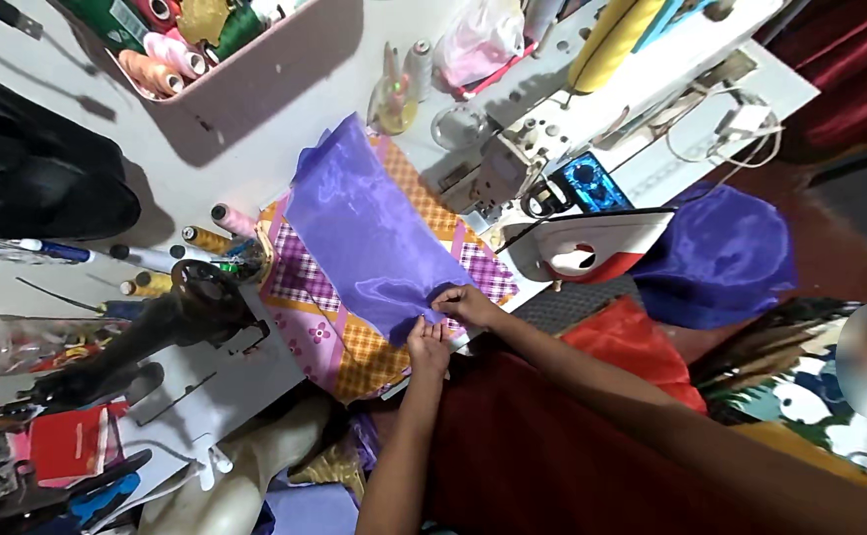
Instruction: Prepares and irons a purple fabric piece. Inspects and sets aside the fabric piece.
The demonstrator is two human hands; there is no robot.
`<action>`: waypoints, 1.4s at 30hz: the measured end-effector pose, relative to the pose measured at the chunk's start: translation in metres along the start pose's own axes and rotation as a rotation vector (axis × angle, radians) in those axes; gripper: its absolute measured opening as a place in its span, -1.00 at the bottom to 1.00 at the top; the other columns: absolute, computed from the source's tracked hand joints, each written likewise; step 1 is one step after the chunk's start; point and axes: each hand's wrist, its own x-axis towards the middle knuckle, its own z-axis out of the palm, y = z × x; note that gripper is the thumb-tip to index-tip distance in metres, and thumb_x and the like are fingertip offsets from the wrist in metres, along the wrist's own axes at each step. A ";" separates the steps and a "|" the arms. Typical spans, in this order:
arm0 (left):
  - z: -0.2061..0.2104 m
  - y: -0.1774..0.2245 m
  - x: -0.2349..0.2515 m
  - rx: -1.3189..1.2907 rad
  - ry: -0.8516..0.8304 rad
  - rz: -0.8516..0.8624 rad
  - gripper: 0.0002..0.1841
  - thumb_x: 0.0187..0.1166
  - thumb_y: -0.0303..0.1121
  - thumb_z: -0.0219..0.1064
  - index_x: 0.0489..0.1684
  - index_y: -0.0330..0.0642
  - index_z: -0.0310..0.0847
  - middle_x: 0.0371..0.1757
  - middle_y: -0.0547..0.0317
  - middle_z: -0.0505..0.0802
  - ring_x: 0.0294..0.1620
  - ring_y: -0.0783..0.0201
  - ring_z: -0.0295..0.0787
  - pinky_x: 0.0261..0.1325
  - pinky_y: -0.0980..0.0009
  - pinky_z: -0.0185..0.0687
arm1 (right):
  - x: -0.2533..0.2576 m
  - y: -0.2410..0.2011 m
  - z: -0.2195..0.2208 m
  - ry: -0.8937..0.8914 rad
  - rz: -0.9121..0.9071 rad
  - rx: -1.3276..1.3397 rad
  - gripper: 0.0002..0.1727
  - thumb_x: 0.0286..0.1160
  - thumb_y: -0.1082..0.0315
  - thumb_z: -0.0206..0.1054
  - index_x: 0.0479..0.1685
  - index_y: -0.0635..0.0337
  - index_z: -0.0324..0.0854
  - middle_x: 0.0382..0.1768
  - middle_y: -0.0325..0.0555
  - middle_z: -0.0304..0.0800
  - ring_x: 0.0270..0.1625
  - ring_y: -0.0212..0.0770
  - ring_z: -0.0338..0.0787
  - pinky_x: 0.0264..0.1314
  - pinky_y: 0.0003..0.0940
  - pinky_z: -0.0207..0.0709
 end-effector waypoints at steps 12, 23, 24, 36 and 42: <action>-0.034 0.037 -0.007 0.096 0.081 0.127 -0.59 0.80 -0.17 0.12 0.48 -0.21 0.36 0.30 0.01 0.70 0.17 0.22 0.70 0.22 0.32 0.62 | -0.057 0.002 0.021 0.011 0.314 0.480 -0.66 0.85 0.17 0.14 0.13 0.30 0.64 -0.22 -0.16 0.85 -0.27 -0.34 0.82 -0.17 -0.40 0.71; -0.066 0.049 -0.006 0.403 0.183 0.166 -0.58 0.73 -0.31 0.28 0.44 -0.31 0.36 -0.05 -0.06 0.80 -0.34 0.32 0.75 -0.29 0.48 0.69 | -0.010 0.004 0.000 0.506 0.363 0.649 -0.69 0.69 0.35 0.35 0.23 0.38 0.55 -0.18 0.09 0.79 -0.34 -0.18 0.82 -0.27 -0.28 0.77; -0.069 0.053 -0.005 0.460 0.167 0.169 -0.56 0.74 -0.28 0.27 0.45 -0.34 0.36 -0.03 -0.08 0.81 -0.33 0.32 0.78 -0.27 0.48 0.71 | -0.011 0.004 -0.004 0.495 0.361 0.590 -0.75 0.69 0.37 0.34 0.14 0.38 0.57 -0.25 0.04 0.78 -0.39 -0.23 0.80 -0.29 -0.33 0.75; -0.118 0.047 -0.036 0.840 -0.019 0.235 -0.70 0.66 -0.44 0.36 0.19 -0.50 0.60 0.03 -0.16 0.83 -0.11 0.22 0.83 -0.04 0.31 0.80 | -0.077 0.046 -0.004 0.426 0.309 0.261 -0.72 0.65 0.34 0.38 0.12 0.41 0.63 -0.14 0.06 0.81 -0.28 -0.25 0.83 -0.14 -0.31 0.78; -0.160 0.019 -0.041 0.953 -0.034 0.066 -0.66 0.66 -0.38 0.38 0.23 -0.47 0.58 0.09 -0.19 0.81 -0.03 0.14 0.83 0.06 0.23 0.78 | -0.125 0.085 0.014 0.470 0.368 0.290 -0.72 0.67 0.36 0.37 0.11 0.44 0.60 -0.18 0.06 0.78 -0.30 -0.26 0.81 -0.14 -0.30 0.77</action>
